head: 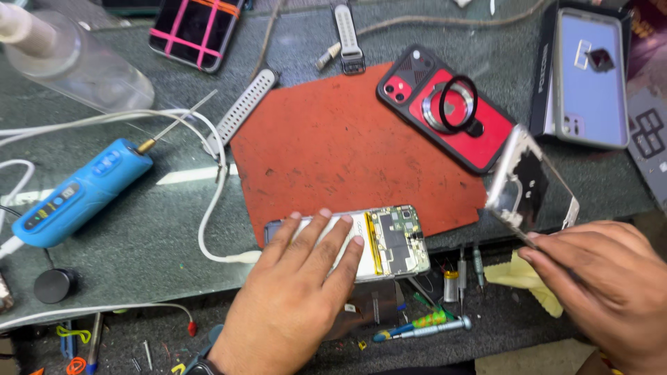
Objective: The person disassembles a smartphone, removes the back cover, and detaches the internal components. They connect a charging cable to the motherboard, then remove the cable and place the phone on the workbench. The person handles the phone frame and other parts, then picks up a different smartphone and operates its touchscreen. Finally, they place the first phone's components back on the workbench.
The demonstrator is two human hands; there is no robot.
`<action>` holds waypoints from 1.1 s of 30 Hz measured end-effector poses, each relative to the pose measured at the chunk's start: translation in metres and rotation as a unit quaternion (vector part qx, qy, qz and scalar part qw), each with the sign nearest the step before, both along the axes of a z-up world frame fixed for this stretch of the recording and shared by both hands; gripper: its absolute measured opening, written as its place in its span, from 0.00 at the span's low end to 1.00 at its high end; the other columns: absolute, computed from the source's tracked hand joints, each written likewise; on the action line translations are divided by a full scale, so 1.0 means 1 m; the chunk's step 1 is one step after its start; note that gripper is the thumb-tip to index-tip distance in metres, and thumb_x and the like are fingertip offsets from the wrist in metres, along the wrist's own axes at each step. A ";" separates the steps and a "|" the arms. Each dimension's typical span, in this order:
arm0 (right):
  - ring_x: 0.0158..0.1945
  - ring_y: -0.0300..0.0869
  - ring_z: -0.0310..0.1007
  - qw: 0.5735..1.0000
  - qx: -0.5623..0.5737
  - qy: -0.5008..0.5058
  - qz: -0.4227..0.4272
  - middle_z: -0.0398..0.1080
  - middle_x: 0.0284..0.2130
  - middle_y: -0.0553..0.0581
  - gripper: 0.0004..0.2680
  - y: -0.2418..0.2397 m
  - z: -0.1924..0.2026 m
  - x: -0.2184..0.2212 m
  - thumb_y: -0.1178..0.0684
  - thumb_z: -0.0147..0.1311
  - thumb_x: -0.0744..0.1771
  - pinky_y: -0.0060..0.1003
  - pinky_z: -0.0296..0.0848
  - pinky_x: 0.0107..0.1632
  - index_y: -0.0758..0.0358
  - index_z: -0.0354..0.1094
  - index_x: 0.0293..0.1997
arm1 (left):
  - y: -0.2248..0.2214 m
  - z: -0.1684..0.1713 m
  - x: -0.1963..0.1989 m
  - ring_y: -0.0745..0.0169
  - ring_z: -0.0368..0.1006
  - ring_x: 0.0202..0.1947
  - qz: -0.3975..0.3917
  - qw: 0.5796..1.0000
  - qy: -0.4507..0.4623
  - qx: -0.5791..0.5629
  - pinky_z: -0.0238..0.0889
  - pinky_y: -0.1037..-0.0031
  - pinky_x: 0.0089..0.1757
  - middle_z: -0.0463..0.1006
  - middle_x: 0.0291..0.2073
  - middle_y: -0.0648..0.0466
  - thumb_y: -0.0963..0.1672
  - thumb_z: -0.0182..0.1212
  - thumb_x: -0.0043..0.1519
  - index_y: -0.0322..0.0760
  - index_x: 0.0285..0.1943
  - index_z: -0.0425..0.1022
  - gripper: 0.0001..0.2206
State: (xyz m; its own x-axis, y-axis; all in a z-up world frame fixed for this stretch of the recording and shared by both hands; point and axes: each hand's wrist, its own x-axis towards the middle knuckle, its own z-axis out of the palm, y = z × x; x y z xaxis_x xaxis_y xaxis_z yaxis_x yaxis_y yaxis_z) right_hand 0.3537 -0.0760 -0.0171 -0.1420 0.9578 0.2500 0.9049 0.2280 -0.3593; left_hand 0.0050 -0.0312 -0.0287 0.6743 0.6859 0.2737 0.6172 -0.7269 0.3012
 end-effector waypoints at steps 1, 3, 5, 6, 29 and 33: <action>0.39 0.45 0.77 1.000 0.017 -0.008 -0.012 0.77 0.32 0.55 0.07 0.004 0.002 -0.006 0.57 0.66 0.61 0.42 0.70 0.48 0.65 0.77 0.39 | 0.000 0.000 -0.001 0.38 0.67 0.64 -0.007 1.000 -0.006 0.002 0.57 0.46 0.61 0.73 0.61 0.39 0.43 0.54 0.59 0.28 0.59 0.73 0.20; 0.41 0.44 0.77 0.998 0.024 -0.046 -0.028 0.77 0.35 0.53 0.07 0.009 0.005 -0.015 0.56 0.66 0.61 0.39 0.69 0.48 0.62 0.77 0.40 | 0.000 -0.003 0.001 0.39 0.68 0.63 -0.002 1.000 -0.004 0.012 0.58 0.46 0.61 0.73 0.60 0.39 0.43 0.54 0.59 0.27 0.59 0.73 0.19; 0.41 0.44 0.76 0.996 0.013 -0.076 -0.044 0.78 0.35 0.52 0.07 0.014 0.005 -0.018 0.55 0.66 0.61 0.38 0.69 0.48 0.61 0.78 0.39 | 0.000 -0.005 0.003 0.39 0.68 0.63 0.002 1.000 -0.007 0.013 0.58 0.47 0.60 0.74 0.60 0.39 0.43 0.54 0.59 0.28 0.58 0.73 0.19; 0.40 0.44 0.76 0.995 -0.001 -0.087 -0.052 0.78 0.34 0.52 0.07 0.017 0.005 -0.018 0.54 0.66 0.60 0.39 0.68 0.48 0.61 0.79 0.39 | 0.000 -0.005 0.003 0.38 0.69 0.63 0.003 1.000 -0.010 0.010 0.58 0.47 0.60 0.74 0.59 0.40 0.43 0.54 0.59 0.28 0.58 0.73 0.20; 0.40 0.43 0.74 0.996 0.010 -0.069 -0.048 0.76 0.35 0.52 0.08 0.022 -0.018 -0.005 0.54 0.67 0.62 0.39 0.68 0.49 0.60 0.79 0.42 | 0.104 0.046 -0.008 0.45 0.78 0.30 0.102 0.955 -0.089 -0.263 0.68 0.59 0.34 0.81 0.26 0.46 0.50 0.63 0.59 0.39 0.39 0.84 0.12; 0.39 0.43 0.74 0.996 0.004 -0.072 -0.050 0.76 0.34 0.52 0.08 0.022 -0.016 -0.005 0.54 0.68 0.61 0.39 0.67 0.48 0.61 0.79 0.40 | 0.101 0.052 -0.012 0.40 0.75 0.27 0.121 0.971 -0.078 -0.189 0.66 0.55 0.31 0.78 0.23 0.43 0.51 0.64 0.61 0.39 0.36 0.83 0.13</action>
